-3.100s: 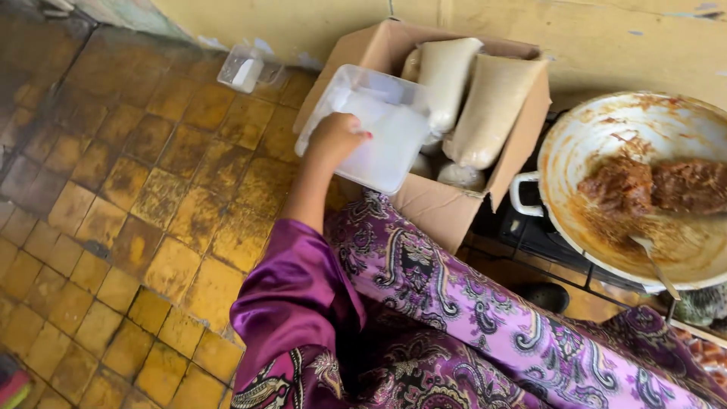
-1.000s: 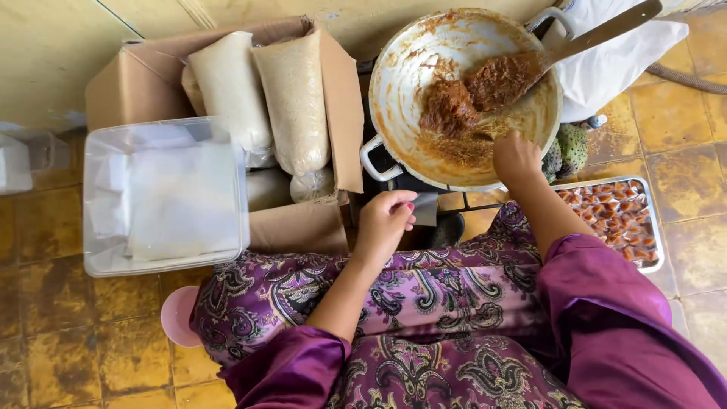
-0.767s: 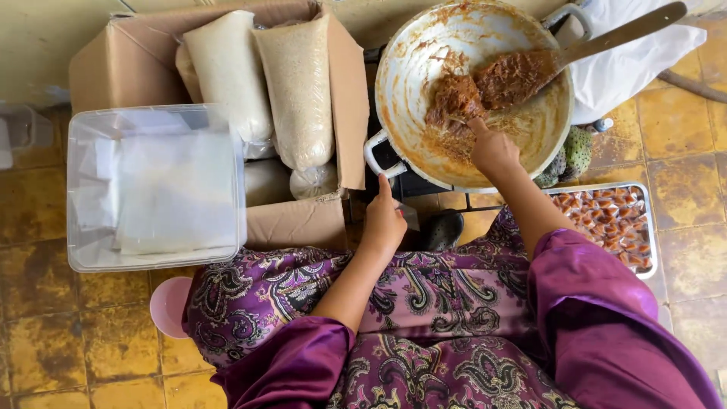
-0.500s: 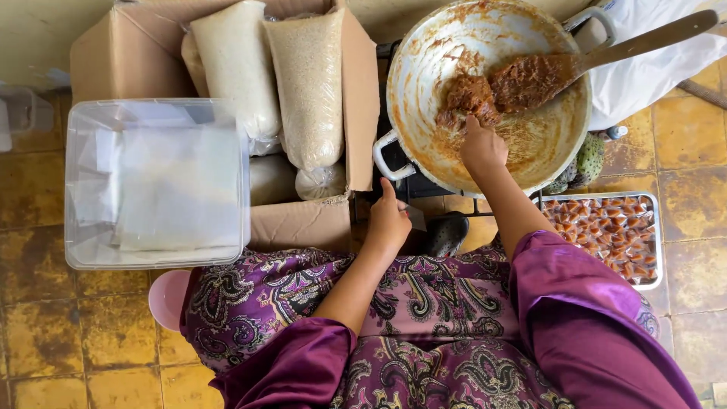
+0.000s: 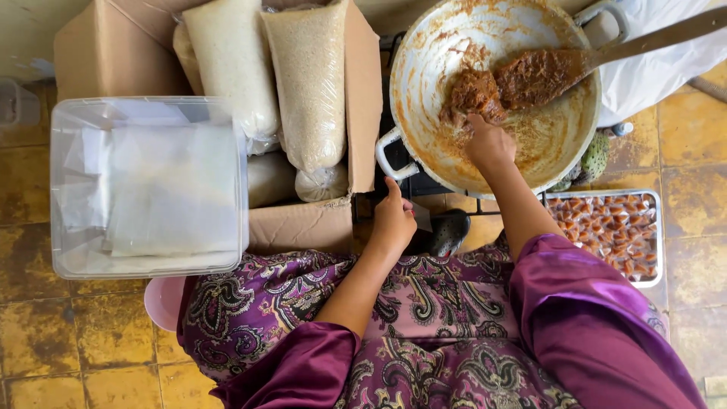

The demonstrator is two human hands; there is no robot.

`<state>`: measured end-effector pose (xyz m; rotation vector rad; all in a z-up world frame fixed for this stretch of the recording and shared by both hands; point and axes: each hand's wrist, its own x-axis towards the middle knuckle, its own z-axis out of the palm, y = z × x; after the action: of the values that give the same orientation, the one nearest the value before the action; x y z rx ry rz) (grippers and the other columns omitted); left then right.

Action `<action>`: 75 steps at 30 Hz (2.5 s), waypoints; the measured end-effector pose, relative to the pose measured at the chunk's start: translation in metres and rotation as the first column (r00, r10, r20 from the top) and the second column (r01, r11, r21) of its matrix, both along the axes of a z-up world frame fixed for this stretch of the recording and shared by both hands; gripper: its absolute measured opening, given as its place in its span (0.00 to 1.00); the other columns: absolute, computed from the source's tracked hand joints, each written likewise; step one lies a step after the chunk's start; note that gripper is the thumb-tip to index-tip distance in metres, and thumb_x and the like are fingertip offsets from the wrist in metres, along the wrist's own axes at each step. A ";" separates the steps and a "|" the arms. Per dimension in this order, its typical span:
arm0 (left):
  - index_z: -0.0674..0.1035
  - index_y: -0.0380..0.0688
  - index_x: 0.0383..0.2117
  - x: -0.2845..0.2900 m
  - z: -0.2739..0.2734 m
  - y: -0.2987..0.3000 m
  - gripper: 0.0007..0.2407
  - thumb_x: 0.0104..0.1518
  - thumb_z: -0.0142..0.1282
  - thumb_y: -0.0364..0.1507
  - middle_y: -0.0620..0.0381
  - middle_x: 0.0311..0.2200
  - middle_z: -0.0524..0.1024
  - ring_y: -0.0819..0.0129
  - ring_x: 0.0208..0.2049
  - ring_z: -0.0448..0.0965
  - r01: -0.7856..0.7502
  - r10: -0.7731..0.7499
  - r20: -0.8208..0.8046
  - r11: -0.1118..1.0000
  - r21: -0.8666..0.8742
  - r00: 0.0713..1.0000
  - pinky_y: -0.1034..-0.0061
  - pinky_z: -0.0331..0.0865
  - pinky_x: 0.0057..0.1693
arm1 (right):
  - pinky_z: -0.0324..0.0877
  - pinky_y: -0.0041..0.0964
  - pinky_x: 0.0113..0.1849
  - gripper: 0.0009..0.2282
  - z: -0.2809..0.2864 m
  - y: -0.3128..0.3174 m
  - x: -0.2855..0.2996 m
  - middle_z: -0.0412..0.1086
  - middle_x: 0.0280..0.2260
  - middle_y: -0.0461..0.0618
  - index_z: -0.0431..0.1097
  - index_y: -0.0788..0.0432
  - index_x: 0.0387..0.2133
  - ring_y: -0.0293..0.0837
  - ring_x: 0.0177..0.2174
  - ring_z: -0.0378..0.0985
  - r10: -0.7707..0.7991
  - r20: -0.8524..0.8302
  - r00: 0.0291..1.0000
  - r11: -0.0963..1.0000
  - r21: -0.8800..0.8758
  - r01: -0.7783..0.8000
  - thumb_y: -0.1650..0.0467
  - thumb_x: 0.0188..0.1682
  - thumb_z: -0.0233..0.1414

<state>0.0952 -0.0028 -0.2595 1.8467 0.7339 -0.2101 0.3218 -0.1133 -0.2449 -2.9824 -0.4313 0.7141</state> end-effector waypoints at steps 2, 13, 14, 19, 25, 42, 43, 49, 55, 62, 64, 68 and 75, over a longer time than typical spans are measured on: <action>0.49 0.23 0.67 0.001 -0.002 0.001 0.34 0.53 0.52 0.18 0.52 0.35 0.81 0.58 0.45 0.82 -0.007 0.007 0.002 1.000 0.003 1.000 0.67 0.79 0.52 | 0.73 0.56 0.41 0.22 -0.005 -0.001 -0.001 0.74 0.35 0.63 0.63 0.38 0.63 0.61 0.37 0.78 0.032 0.016 0.999 0.999 -0.014 -0.032 0.72 0.57 0.40; 0.52 0.22 0.67 0.000 0.011 0.004 0.32 0.53 0.51 0.16 0.50 0.34 0.79 0.60 0.39 0.84 -0.045 0.045 0.037 0.999 -0.008 0.998 0.68 0.79 0.48 | 0.72 0.57 0.45 0.20 -0.042 -0.030 0.011 0.75 0.37 0.60 0.63 0.30 0.63 0.61 0.44 0.79 -0.019 0.023 1.000 1.000 0.020 0.018 0.64 0.60 0.36; 0.52 0.22 0.67 -0.005 0.013 0.001 0.32 0.53 0.51 0.16 0.50 0.34 0.79 0.60 0.39 0.84 -0.044 0.044 0.039 0.999 -0.008 0.998 0.68 0.79 0.48 | 0.72 0.57 0.45 0.20 -0.013 -0.018 -0.003 0.75 0.37 0.60 0.63 0.30 0.63 0.61 0.44 0.79 -0.020 0.026 0.999 1.000 0.020 0.020 0.64 0.60 0.36; 0.51 0.23 0.67 -0.004 0.009 -0.001 0.33 0.53 0.51 0.16 0.50 0.35 0.78 0.60 0.39 0.84 -0.044 0.045 0.021 0.999 -0.016 0.999 0.68 0.80 0.48 | 0.69 0.61 0.50 0.23 -0.001 -0.015 -0.003 0.73 0.46 0.62 0.61 0.38 0.65 0.65 0.51 0.74 -0.134 -0.095 0.986 0.990 0.041 0.139 0.66 0.55 0.41; 0.52 0.26 0.68 -0.005 0.006 0.000 0.33 0.54 0.51 0.17 0.51 0.36 0.78 0.59 0.41 0.84 -0.030 0.030 0.013 0.999 -0.018 0.999 0.67 0.79 0.50 | 0.69 0.61 0.50 0.23 0.005 -0.022 -0.006 0.72 0.46 0.64 0.65 0.37 0.63 0.63 0.51 0.74 -0.176 -0.144 0.974 0.976 0.101 0.191 0.69 0.55 0.37; 0.51 0.25 0.68 -0.008 0.015 0.001 0.32 0.54 0.49 0.16 0.48 0.37 0.78 0.58 0.41 0.83 -0.029 0.029 0.007 0.999 -0.017 1.000 0.66 0.79 0.49 | 0.71 0.37 0.29 0.22 -0.003 -0.028 -0.002 0.74 0.43 0.67 0.65 0.40 0.65 0.50 0.30 0.76 -0.046 -0.159 0.986 0.989 0.128 0.067 0.72 0.59 0.41; 0.52 0.25 0.68 -0.005 0.015 0.002 0.32 0.54 0.49 0.16 0.48 0.37 0.77 0.58 0.41 0.84 -0.026 0.026 0.008 1.000 -0.001 1.000 0.65 0.79 0.49 | 0.65 0.27 0.20 0.21 -0.003 -0.029 0.005 0.75 0.41 0.67 0.67 0.40 0.63 0.42 0.20 0.72 -0.070 -0.169 0.983 0.972 0.210 0.106 0.73 0.58 0.40; 0.53 0.23 0.67 -0.003 0.018 0.003 0.31 0.53 0.48 0.15 0.47 0.36 0.77 0.56 0.41 0.84 -0.040 0.041 0.032 0.999 -0.010 0.999 0.65 0.79 0.48 | 0.73 0.52 0.28 0.22 0.009 -0.030 -0.007 0.75 0.36 0.71 0.66 0.44 0.65 0.63 0.29 0.79 0.094 -0.114 0.989 0.979 0.193 -0.070 0.73 0.58 0.41; 0.53 0.24 0.67 -0.003 0.016 0.001 0.32 0.53 0.49 0.16 0.46 0.36 0.78 0.56 0.41 0.84 -0.051 0.051 0.026 0.999 0.005 0.998 0.64 0.79 0.47 | 0.56 0.23 0.14 0.23 -0.030 -0.036 0.005 0.72 0.38 0.60 0.56 0.38 0.69 0.36 0.16 0.63 0.090 -0.093 0.992 0.995 0.056 -0.085 0.71 0.61 0.33; 0.55 0.23 0.66 -0.007 0.010 0.001 0.31 0.53 0.48 0.15 0.47 0.35 0.77 0.58 0.39 0.84 -0.077 0.077 0.051 0.997 -0.004 0.996 0.67 0.80 0.46 | 0.64 0.63 0.53 0.22 -0.013 -0.021 0.002 0.71 0.48 0.66 0.57 0.30 0.66 0.69 0.52 0.72 -0.131 -0.125 0.983 0.991 -0.041 0.127 0.67 0.59 0.35; 0.55 0.22 0.66 -0.005 0.014 0.002 0.31 0.52 0.49 0.15 0.45 0.35 0.77 0.55 0.40 0.84 -0.064 0.063 0.065 0.998 0.009 0.996 0.66 0.80 0.46 | 0.66 0.61 0.53 0.22 0.005 -0.014 -0.006 0.73 0.49 0.61 0.61 0.31 0.65 0.63 0.54 0.72 -0.215 -0.233 0.949 0.964 0.105 0.244 0.65 0.56 0.39; 0.55 0.23 0.67 -0.003 0.007 -0.001 0.31 0.52 0.49 0.16 0.45 0.36 0.77 0.53 0.41 0.84 -0.062 0.059 0.065 0.997 0.040 0.996 0.63 0.80 0.46 | 0.70 0.55 0.52 0.21 -0.006 -0.025 0.001 0.74 0.47 0.58 0.64 0.27 0.62 0.59 0.52 0.75 -0.164 -0.162 0.973 0.986 0.006 0.168 0.64 0.57 0.40; 0.53 0.25 0.68 -0.006 0.008 0.002 0.32 0.53 0.50 0.16 0.46 0.37 0.78 0.55 0.41 0.84 -0.051 0.051 0.046 0.999 0.009 0.998 0.66 0.80 0.48 | 0.67 0.59 0.53 0.21 0.002 -0.029 -0.005 0.71 0.52 0.61 0.64 0.32 0.62 0.62 0.54 0.71 -0.209 -0.206 0.956 0.970 0.081 0.229 0.65 0.56 0.40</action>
<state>0.0895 -0.0012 -0.2515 1.8342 0.7504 -0.1308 0.3169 -0.1426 -0.2431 -2.7679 -0.1186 0.9182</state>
